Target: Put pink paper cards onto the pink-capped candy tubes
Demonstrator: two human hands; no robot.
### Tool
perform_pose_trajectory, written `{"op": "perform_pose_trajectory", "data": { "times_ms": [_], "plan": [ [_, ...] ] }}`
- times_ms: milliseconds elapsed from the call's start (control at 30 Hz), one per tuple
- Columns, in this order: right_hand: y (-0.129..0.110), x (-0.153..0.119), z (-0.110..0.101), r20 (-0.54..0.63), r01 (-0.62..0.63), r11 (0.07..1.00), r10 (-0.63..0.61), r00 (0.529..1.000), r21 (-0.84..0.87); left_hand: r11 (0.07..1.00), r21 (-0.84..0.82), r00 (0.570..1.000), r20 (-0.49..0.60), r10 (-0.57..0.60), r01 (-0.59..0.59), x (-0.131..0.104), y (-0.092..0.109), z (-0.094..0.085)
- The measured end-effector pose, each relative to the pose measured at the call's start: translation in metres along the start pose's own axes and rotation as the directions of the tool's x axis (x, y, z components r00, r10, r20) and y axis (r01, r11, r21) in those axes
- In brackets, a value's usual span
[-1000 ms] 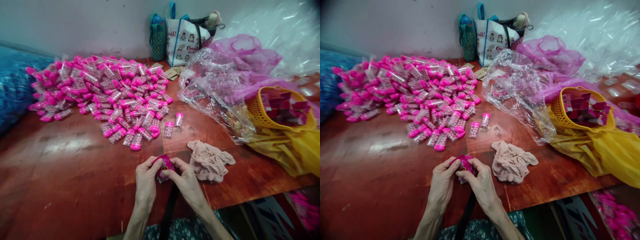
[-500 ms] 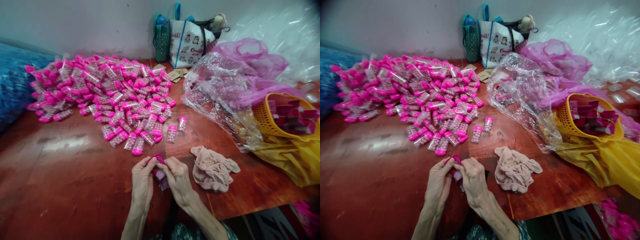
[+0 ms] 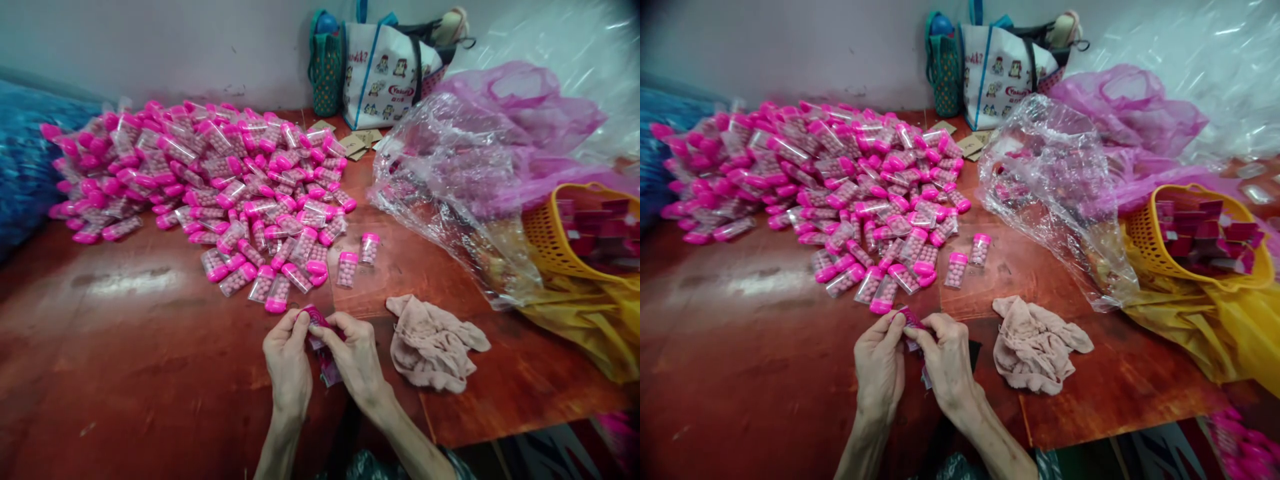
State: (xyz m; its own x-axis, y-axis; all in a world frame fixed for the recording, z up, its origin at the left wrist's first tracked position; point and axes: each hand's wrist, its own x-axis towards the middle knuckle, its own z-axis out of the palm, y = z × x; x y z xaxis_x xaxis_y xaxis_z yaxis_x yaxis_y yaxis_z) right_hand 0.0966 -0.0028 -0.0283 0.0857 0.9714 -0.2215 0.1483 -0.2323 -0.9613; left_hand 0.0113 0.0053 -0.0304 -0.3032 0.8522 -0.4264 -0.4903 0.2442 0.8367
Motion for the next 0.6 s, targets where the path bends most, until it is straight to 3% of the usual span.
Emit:
{"op": "perform_pose_trajectory", "data": {
  "times_ms": [167,433,533,600],
  "plan": [
    [-0.001,0.002,0.000,0.053,0.040,0.999,-0.039,0.998,-0.005,0.997,-0.054,0.998,-0.025,-0.052,0.051,0.006,0.007,0.003],
    [-0.003,0.004,0.000,0.047,0.063,0.996,-0.060,0.997,-0.058,0.998,-0.069,1.000,-0.025,-0.015,0.014,0.008,0.009,0.001],
    [0.000,0.004,-0.002,0.038,0.096,0.988,-0.092,0.995,-0.118,0.997,-0.019,0.996,-0.044,0.077,-0.078,0.010,0.010,-0.005],
    [0.001,0.004,-0.006,0.046,0.143,0.975,-0.137,0.990,-0.172,0.977,0.107,0.982,-0.021,0.187,-0.184,0.010,0.013,-0.011]
  ]
}}
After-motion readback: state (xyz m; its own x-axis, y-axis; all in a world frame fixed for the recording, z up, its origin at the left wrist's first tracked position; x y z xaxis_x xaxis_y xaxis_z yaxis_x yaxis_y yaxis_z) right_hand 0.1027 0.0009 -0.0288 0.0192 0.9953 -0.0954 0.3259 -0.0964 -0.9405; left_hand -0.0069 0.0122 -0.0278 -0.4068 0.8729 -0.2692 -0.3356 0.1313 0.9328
